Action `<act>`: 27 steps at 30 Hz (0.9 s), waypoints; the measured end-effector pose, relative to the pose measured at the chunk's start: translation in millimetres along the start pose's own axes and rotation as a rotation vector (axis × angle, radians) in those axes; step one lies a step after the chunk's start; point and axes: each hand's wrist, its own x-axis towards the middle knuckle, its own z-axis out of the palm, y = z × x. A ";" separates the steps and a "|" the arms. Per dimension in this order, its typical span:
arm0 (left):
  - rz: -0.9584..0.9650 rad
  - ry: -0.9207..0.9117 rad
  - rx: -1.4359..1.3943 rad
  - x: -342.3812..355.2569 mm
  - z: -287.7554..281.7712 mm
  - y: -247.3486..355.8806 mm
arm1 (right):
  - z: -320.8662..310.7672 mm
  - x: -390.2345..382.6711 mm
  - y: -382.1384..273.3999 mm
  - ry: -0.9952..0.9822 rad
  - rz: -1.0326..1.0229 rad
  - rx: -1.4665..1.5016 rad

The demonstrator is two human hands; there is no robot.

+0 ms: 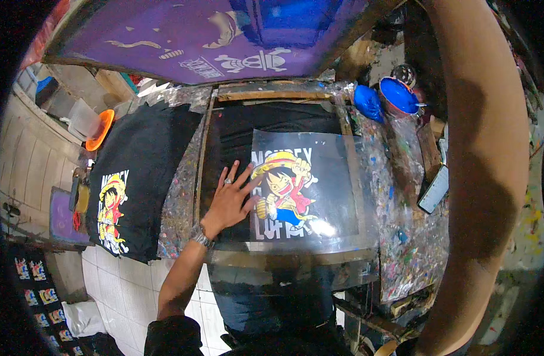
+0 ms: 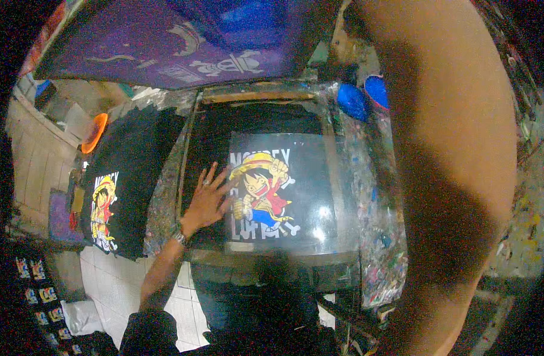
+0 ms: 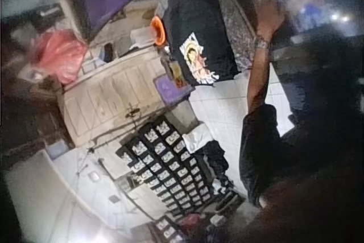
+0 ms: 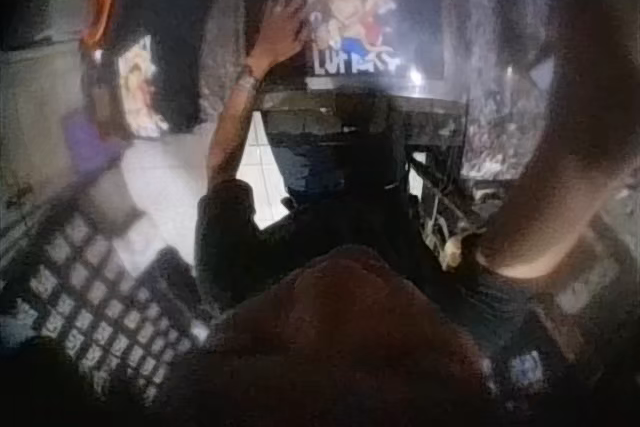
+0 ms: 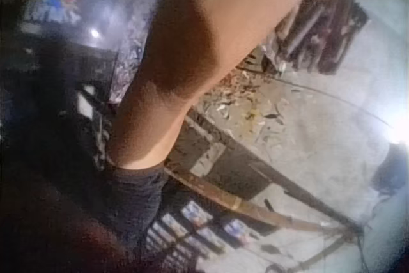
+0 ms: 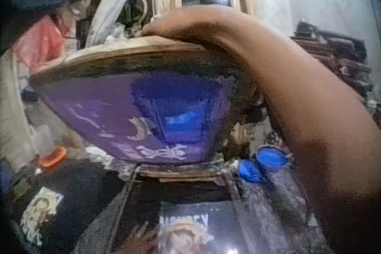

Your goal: The person performs screen printing on black t-shirts by aligning each shirt on a flat surface, applying ink through a screen using a squeegee, and then lifting the screen to reveal the printed design.

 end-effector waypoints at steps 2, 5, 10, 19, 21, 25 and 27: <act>-0.035 0.067 -0.025 -10.4 -4.8 12.7 | -12.1 0.8 -18.6 -0.026 0.116 -0.001; -0.167 0.080 -0.245 -31.6 -13.8 81.3 | 20.8 -21.4 -1.4 0.352 -0.033 -0.271; -0.233 0.046 -1.065 16.7 -64.8 179.3 | 26.4 -64.3 -56.1 0.207 0.221 -0.281; -0.300 0.282 0.351 -94.3 -192.3 69.0 | 217.8 -238.6 -78.6 0.469 -0.055 -0.388; -0.204 0.120 0.208 -136.2 -138.3 84.9 | 270.1 -280.3 -78.3 0.273 -0.008 -0.269; -0.255 0.047 -0.046 -168.5 -64.0 100.9 | 344.3 -331.0 -41.6 -0.096 0.118 -0.004; -0.262 0.109 -0.106 -174.7 -45.4 101.3 | 355.6 -344.4 -40.5 -0.188 0.168 0.084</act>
